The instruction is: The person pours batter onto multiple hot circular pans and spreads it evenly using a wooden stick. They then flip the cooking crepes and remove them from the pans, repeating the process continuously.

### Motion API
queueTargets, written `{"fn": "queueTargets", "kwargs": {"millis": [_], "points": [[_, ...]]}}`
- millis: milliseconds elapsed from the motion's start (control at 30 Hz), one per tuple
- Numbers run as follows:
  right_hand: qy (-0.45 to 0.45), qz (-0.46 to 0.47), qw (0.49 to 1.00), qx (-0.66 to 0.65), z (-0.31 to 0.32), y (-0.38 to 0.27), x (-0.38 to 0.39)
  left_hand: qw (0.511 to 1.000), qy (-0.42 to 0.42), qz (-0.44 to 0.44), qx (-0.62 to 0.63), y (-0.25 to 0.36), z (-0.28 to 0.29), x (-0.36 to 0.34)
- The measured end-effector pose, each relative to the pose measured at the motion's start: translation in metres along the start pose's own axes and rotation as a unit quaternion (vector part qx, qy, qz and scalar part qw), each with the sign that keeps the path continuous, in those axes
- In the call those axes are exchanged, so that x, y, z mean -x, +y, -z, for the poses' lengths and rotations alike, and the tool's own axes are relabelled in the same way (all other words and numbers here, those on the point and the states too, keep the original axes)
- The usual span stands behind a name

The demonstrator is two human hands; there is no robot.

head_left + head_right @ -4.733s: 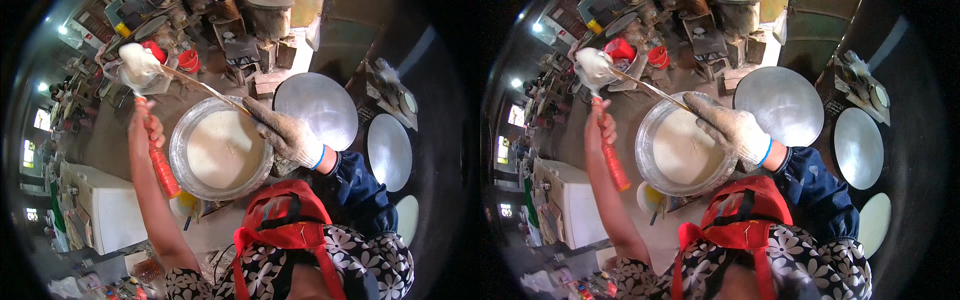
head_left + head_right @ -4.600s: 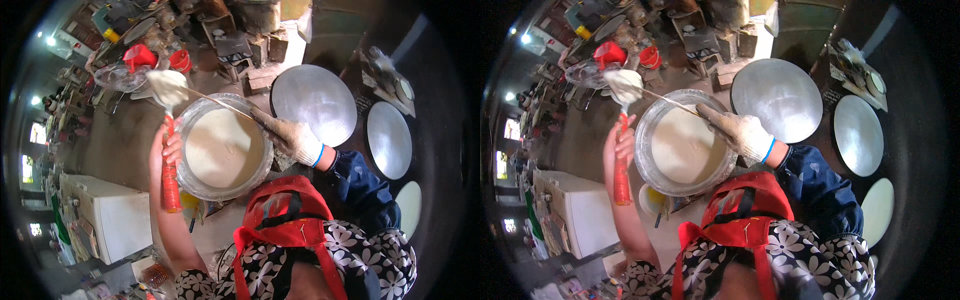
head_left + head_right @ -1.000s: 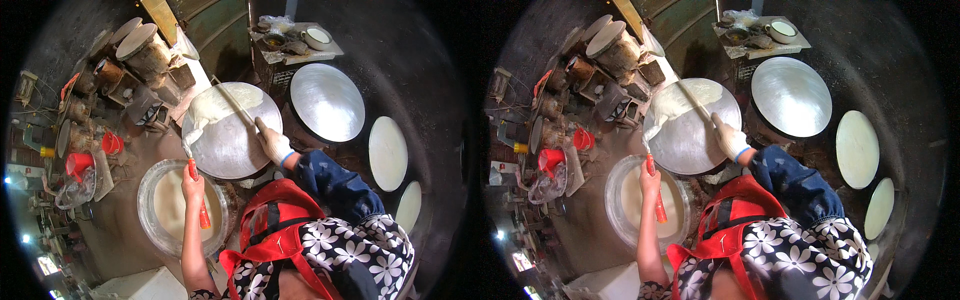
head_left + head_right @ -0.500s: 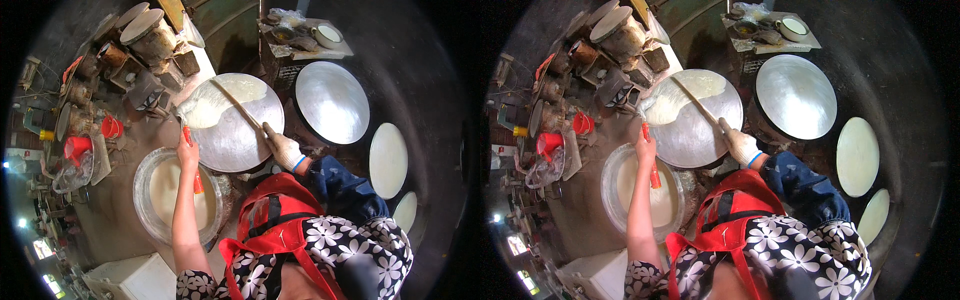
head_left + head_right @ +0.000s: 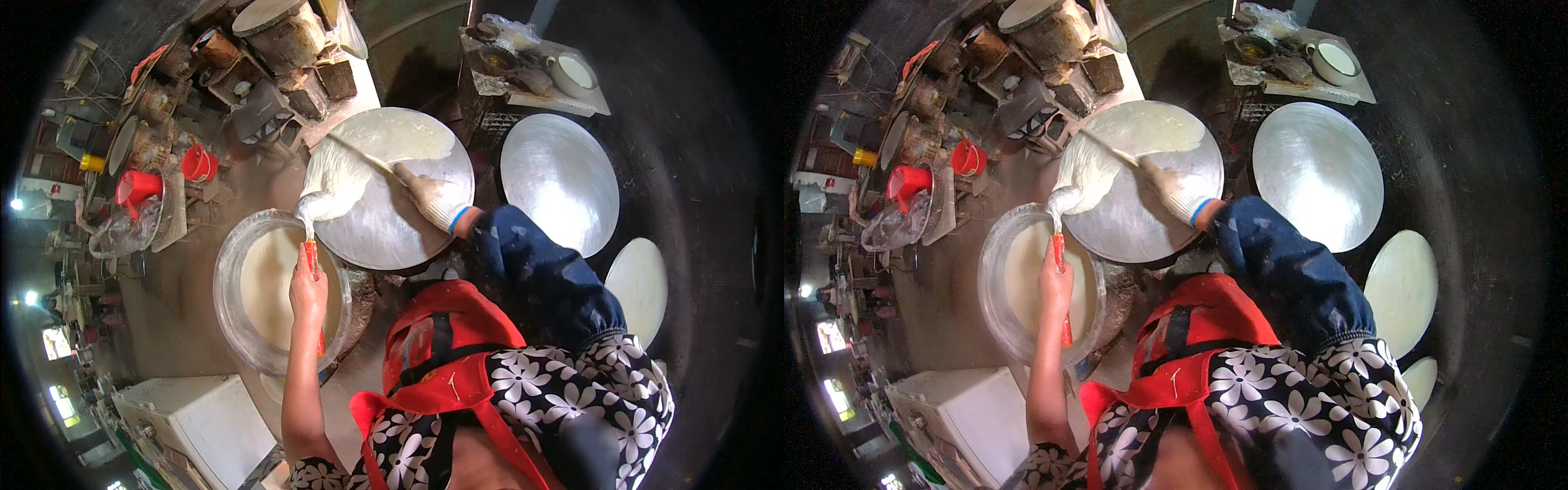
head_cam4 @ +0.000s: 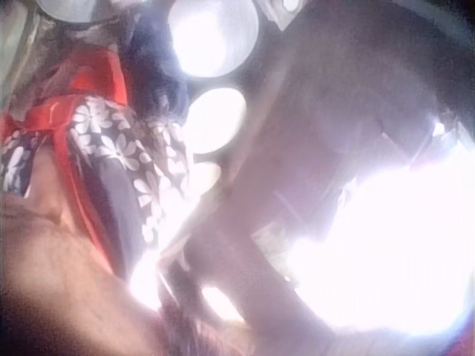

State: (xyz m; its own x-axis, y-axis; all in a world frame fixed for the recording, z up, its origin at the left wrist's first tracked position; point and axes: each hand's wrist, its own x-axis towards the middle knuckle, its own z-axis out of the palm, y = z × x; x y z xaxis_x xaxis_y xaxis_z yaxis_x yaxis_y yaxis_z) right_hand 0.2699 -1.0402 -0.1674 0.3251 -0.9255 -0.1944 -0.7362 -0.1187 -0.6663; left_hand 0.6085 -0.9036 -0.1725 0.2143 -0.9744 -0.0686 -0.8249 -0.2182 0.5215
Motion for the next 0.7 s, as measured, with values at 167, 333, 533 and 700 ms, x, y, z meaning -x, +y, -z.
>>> {"fn": "queueTargets", "kwargs": {"millis": [167,333,533,700], "points": [[-0.061,0.208,0.97,0.114,0.031,0.02,0.021,0.996,-0.031,0.004,0.088,0.02,0.01,0.036],[-0.104,0.187,0.968,0.13,0.065,0.035,0.057,0.99,-0.073,0.06,0.104,0.04,0.024,0.106],[-0.155,-0.001,0.988,0.013,0.049,0.026,0.012,0.99,-0.084,0.059,0.097,0.049,0.014,0.118],[-0.12,0.26,0.943,0.169,0.069,0.058,0.066,0.949,-0.185,0.164,0.197,0.067,0.025,0.127]]}}
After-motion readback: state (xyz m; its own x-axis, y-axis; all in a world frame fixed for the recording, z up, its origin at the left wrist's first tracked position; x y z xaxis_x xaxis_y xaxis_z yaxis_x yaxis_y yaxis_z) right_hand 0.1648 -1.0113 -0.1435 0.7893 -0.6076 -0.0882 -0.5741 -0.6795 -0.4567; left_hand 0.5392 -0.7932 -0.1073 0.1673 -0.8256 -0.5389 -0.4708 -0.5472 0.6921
